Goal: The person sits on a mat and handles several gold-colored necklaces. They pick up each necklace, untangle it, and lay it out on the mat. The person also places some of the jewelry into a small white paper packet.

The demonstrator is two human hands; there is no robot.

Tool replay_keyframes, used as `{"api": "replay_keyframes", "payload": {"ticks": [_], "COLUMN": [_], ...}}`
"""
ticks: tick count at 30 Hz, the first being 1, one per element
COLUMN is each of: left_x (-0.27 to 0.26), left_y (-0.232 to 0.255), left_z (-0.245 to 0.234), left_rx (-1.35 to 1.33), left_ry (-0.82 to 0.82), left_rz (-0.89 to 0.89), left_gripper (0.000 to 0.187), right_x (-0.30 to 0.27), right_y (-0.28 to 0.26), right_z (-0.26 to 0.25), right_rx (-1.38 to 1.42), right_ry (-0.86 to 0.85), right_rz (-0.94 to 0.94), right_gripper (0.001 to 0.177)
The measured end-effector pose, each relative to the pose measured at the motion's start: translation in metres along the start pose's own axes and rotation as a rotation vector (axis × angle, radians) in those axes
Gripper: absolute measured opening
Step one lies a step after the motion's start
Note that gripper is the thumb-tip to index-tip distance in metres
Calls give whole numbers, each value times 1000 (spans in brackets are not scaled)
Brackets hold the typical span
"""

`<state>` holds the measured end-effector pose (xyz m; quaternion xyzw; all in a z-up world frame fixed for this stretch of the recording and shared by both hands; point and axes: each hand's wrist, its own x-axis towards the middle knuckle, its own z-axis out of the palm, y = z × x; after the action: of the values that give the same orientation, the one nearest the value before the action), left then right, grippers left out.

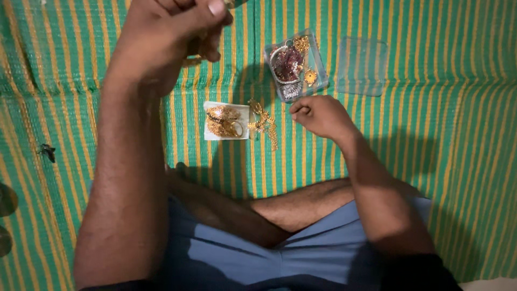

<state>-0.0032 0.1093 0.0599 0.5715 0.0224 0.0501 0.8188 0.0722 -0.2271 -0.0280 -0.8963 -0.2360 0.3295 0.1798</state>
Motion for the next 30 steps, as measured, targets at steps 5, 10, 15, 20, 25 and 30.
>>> {"api": "replay_keyframes", "payload": {"ticks": [5, 10, 15, 20, 25, 30], "left_x": [4, 10, 5, 6, 8, 8], "left_y": [-8, -18, -30, -41, -47, -49], "left_z": [8, 34, 68, 74, 72, 75], "left_rx": [89, 3, -395, -639, -623, -575], "left_ry": [28, -23, -155, -122, -17, -10], "left_rz": [-37, -222, -385, -418, -404, -402], "left_gripper": [18, 17, 21, 25, 26, 26], "right_x": [-4, -11, -18, -35, -40, -40], "right_y": [-27, -45, -52, -60, -58, -52], "right_z": [14, 25, 15, 16, 17, 18], "right_rx": [8, 188, 1223, 1614, 1434, 1407], "right_ry": [-26, 65, 67, -273, -205, -118], "right_rz": [-80, -135, -406, -435, -319, -296], "right_gripper": [28, 24, 50, 47, 39, 37]}}
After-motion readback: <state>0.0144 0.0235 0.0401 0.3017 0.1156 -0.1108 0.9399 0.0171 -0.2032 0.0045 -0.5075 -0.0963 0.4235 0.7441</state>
